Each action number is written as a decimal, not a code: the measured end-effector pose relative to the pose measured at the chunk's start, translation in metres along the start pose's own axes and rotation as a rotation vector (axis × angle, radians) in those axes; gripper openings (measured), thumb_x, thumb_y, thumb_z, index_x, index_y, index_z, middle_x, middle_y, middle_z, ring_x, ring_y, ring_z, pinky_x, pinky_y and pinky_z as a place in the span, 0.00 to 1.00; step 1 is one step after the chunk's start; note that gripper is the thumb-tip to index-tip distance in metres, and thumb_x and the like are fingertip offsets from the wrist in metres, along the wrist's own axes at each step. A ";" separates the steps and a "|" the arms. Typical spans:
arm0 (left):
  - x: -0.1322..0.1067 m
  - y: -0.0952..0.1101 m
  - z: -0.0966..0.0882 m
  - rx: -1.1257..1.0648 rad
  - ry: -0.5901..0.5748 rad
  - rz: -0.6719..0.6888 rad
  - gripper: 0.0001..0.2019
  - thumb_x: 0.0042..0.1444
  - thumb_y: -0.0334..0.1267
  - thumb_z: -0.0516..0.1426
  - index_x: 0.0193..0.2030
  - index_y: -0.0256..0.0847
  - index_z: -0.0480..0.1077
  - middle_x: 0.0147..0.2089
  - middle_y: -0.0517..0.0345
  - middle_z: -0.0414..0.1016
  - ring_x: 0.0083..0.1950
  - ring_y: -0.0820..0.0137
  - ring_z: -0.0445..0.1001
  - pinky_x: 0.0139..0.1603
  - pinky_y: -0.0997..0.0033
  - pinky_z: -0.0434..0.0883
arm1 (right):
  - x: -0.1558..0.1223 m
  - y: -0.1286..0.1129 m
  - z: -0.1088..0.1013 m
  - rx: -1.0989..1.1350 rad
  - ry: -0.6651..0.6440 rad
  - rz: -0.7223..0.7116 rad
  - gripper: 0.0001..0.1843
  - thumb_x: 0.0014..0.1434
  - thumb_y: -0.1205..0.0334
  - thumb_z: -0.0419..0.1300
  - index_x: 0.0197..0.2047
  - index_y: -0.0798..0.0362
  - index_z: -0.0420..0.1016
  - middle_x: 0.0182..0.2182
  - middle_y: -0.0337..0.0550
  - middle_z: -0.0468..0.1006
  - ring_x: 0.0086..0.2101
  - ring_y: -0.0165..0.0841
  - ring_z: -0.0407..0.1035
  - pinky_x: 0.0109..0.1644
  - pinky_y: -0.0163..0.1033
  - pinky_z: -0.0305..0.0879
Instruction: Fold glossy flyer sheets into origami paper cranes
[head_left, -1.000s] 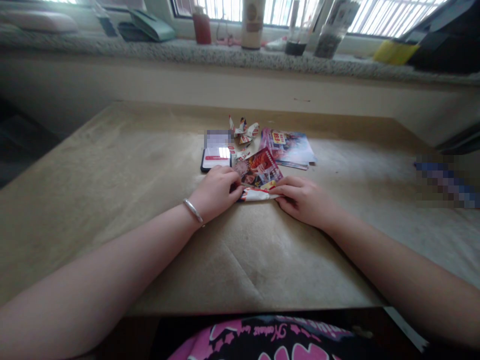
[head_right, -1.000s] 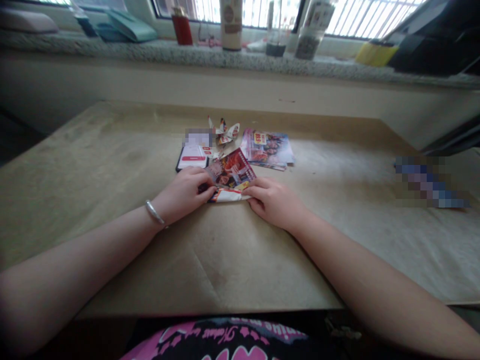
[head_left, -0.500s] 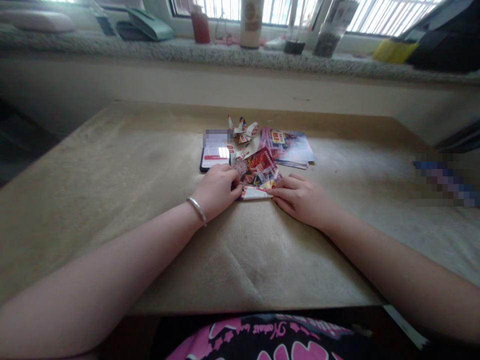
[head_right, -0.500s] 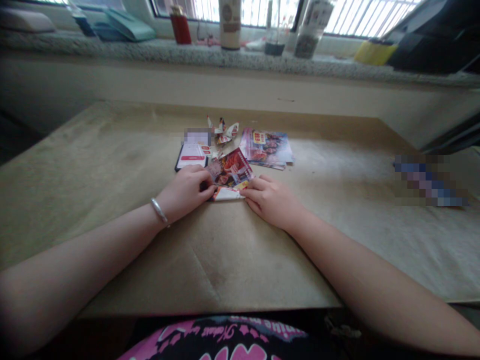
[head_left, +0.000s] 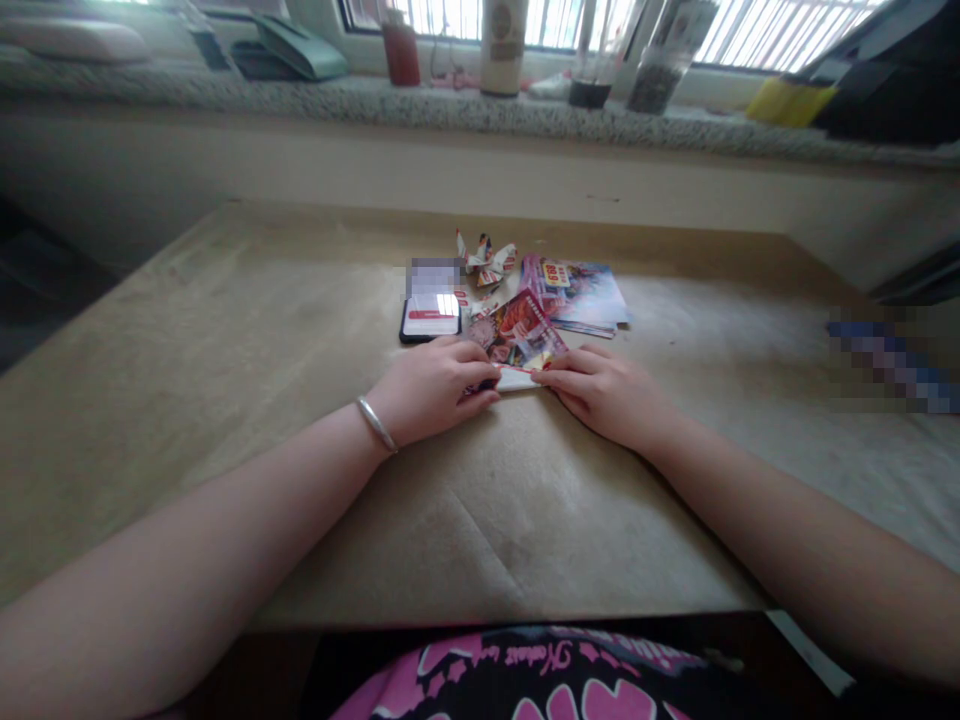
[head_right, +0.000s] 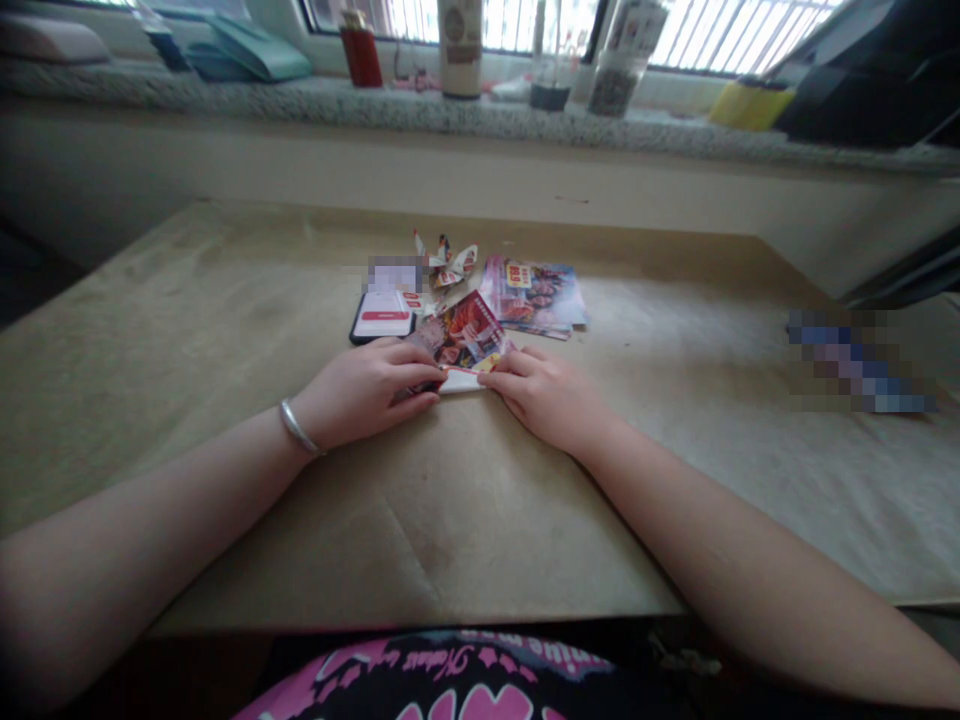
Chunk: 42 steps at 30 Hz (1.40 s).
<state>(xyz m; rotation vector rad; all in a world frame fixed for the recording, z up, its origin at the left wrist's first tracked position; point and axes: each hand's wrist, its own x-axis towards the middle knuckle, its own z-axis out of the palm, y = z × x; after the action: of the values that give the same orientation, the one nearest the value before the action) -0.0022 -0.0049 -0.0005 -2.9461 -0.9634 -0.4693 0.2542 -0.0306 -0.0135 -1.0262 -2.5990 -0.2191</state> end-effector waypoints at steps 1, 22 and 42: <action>-0.001 0.001 -0.002 0.052 -0.014 0.023 0.13 0.62 0.44 0.54 0.47 0.42 0.74 0.46 0.54 0.75 0.46 0.65 0.71 0.45 0.67 0.69 | 0.000 0.000 0.000 -0.002 -0.002 0.001 0.17 0.65 0.65 0.51 0.51 0.52 0.77 0.42 0.46 0.79 0.41 0.37 0.69 0.46 0.42 0.69; 0.002 0.017 0.001 0.288 -0.036 -0.004 0.15 0.65 0.41 0.48 0.49 0.43 0.73 0.41 0.53 0.74 0.44 0.62 0.72 0.37 0.67 0.69 | -0.001 0.003 0.005 0.029 0.003 0.031 0.17 0.64 0.65 0.52 0.51 0.51 0.78 0.42 0.47 0.78 0.41 0.36 0.69 0.47 0.41 0.68; 0.002 0.023 0.001 0.263 -0.063 -0.035 0.16 0.65 0.40 0.48 0.51 0.40 0.72 0.41 0.50 0.73 0.43 0.62 0.71 0.39 0.66 0.69 | 0.001 0.001 0.003 0.030 -0.006 0.053 0.17 0.63 0.67 0.52 0.51 0.50 0.77 0.43 0.47 0.78 0.41 0.37 0.70 0.45 0.41 0.68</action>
<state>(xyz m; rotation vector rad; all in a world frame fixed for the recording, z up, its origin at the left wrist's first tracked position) 0.0129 -0.0218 0.0012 -2.7263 -0.9983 -0.2303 0.2535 -0.0285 -0.0163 -1.0854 -2.5686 -0.1642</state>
